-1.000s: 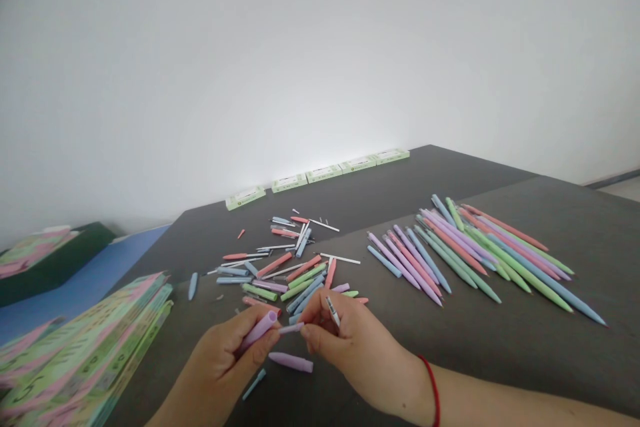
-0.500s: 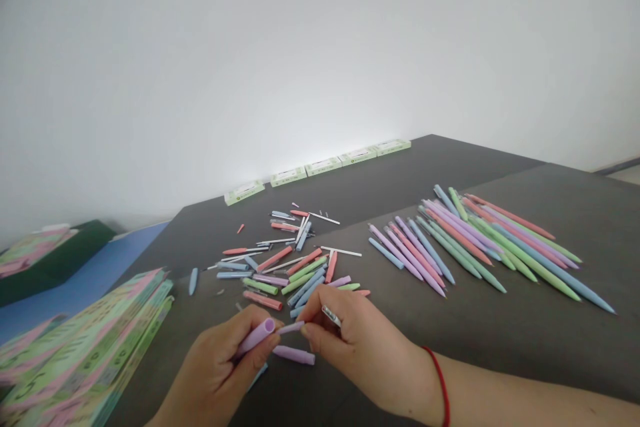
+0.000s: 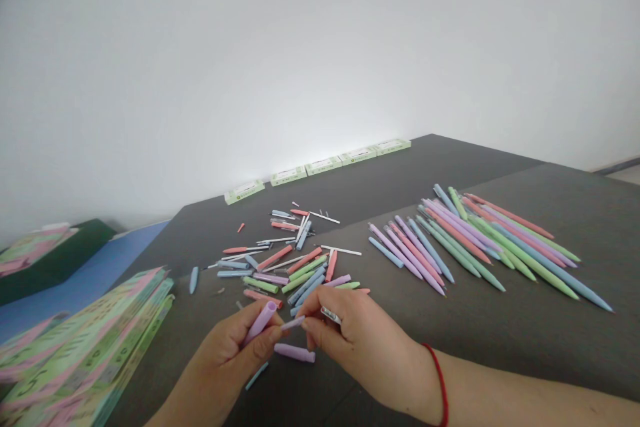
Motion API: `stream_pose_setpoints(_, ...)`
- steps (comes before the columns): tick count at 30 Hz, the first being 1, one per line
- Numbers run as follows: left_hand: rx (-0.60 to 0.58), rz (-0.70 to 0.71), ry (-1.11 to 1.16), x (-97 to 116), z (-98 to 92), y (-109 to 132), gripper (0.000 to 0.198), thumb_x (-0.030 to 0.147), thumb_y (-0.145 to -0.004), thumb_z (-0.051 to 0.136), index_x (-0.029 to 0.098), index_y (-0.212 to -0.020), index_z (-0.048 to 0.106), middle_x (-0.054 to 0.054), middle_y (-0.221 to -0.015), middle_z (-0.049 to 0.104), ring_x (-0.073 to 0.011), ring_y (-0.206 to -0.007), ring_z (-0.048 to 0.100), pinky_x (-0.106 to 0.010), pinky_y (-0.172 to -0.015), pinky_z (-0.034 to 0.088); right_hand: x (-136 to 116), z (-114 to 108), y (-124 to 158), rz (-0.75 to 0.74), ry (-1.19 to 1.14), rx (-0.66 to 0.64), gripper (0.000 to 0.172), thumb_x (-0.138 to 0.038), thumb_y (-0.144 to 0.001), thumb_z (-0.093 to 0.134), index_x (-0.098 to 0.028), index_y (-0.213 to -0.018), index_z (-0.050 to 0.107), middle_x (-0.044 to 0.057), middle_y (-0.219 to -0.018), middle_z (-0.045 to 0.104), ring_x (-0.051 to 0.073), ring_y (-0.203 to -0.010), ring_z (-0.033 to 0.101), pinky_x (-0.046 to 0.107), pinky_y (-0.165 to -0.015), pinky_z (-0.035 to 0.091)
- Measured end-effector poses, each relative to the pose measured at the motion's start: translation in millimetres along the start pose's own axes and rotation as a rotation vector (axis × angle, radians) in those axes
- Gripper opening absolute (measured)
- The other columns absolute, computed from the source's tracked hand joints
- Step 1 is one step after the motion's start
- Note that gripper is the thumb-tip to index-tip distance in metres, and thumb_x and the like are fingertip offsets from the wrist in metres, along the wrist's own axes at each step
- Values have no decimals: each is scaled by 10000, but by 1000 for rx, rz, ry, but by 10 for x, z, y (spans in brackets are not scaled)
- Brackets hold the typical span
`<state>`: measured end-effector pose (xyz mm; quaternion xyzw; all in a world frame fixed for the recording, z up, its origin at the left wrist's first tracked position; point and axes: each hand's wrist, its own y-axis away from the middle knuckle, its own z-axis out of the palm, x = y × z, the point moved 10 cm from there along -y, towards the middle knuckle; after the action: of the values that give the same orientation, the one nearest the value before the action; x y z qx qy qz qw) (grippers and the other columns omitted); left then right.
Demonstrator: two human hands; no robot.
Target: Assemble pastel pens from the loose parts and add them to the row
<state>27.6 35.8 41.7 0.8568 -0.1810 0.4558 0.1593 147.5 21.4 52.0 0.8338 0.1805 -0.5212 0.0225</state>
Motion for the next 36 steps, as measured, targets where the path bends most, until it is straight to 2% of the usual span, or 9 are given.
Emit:
stream_pose_setpoints(8, -10, -4, 14, -21, 23, -21, 273, 403, -885, 481, 181, -726, 487, 51, -650, 404, -122, -612, 373, -220, -577, 300, -30, -10, 4, -48, -19, -5, 122, -156, -879, 504, -199, -844, 613, -32, -692, 642, 99, -595, 531, 190, -559, 358)
stream_pose_setpoints(14, -42, -14, 33, -68, 65, -41, 282, 414, -885, 479, 177, -732, 488, 50, -656, 387, -119, -613, 361, -217, -566, 286, 50, 10, -12, 10, -23, 15, 113, -145, -850, 505, -187, -840, 609, -29, -666, 600, 102, -579, 494, 200, -542, 346)
stream_pose_setpoints(19, -89, 34, 78, 20, 56, -23, 273, 442, -881, 471, 176, -842, 520, 45, -690, 412, -122, -632, 371, -214, -581, 300, 288, 108, -69, 147, -288, -5, 103, -205, -860, 498, -179, -791, 570, -46, -598, 543, 83, -508, 428, 191, -492, 323)
stream_pose_setpoints(22, -53, 58, -58, 67, -47, -4, 281, 444, -906, 429, 184, -846, 516, 40, -695, 436, -129, -634, 401, -221, -586, 303, 380, 103, -97, 203, -448, 7, 138, -273, -879, 492, -179, -791, 542, -63, -566, 485, 68, -442, 339, 192, -444, 280)
stream_pose_setpoints(24, -37, 76, -213, 92, -91, 10, 277, 416, -929, 393, 190, -824, 515, 27, -708, 485, -141, -645, 438, -233, -603, 305, 360, 40, -110, 183, -486, 33, 154, -299, -888, 492, -175, -808, 536, -60, -583, 471, 69, -457, 340, 194, -446, 271)
stream_pose_setpoints(26, -42, 96, -345, 110, -85, 20, 277, 388, -945, 363, 197, -814, 515, 13, -719, 526, -154, -651, 464, -246, -609, 303, 283, -31, -110, 134, -427, 47, 146, -286, -892, 493, -169, -822, 547, -47, -611, 482, 80, -511, 391, 195, -480, 295)
stream_pose_setpoints(29, -60, 131, -442, 131, -19, 21, 263, 364, -951, 354, 207, -808, 511, 1, -742, 561, -167, -675, 494, -252, -611, 303, 138, -100, -88, 70, -211, 42, 121, -239, -890, 492, -170, -846, 581, -33, -634, 512, 101, -573, 447, 202, -521, 331)
stream_pose_setpoints(33, -29, 160, -474, 147, 28, 3, 229, 323, -948, 376, 208, -782, 485, -7, -786, 588, -172, -723, 517, -251, -627, 309, -53, -181, -55, -45, 60, 66, 143, -213, -896, 477, -182, -877, 616, -19, -679, 579, 114, -585, 481, 212, -541, 353)
stream_pose_setpoints(36, -3, 169, -455, 149, 30, -10, 221, 310, -947, 383, 206, -779, 483, -12, -807, 593, -175, -749, 526, -249, -649, 322, -121, -201, -34, -108, 181, 76, 142, -180, -886, 481, -191, -912, 621, 8, -769, 641, 134, -638, 541, 227, -583, 383)
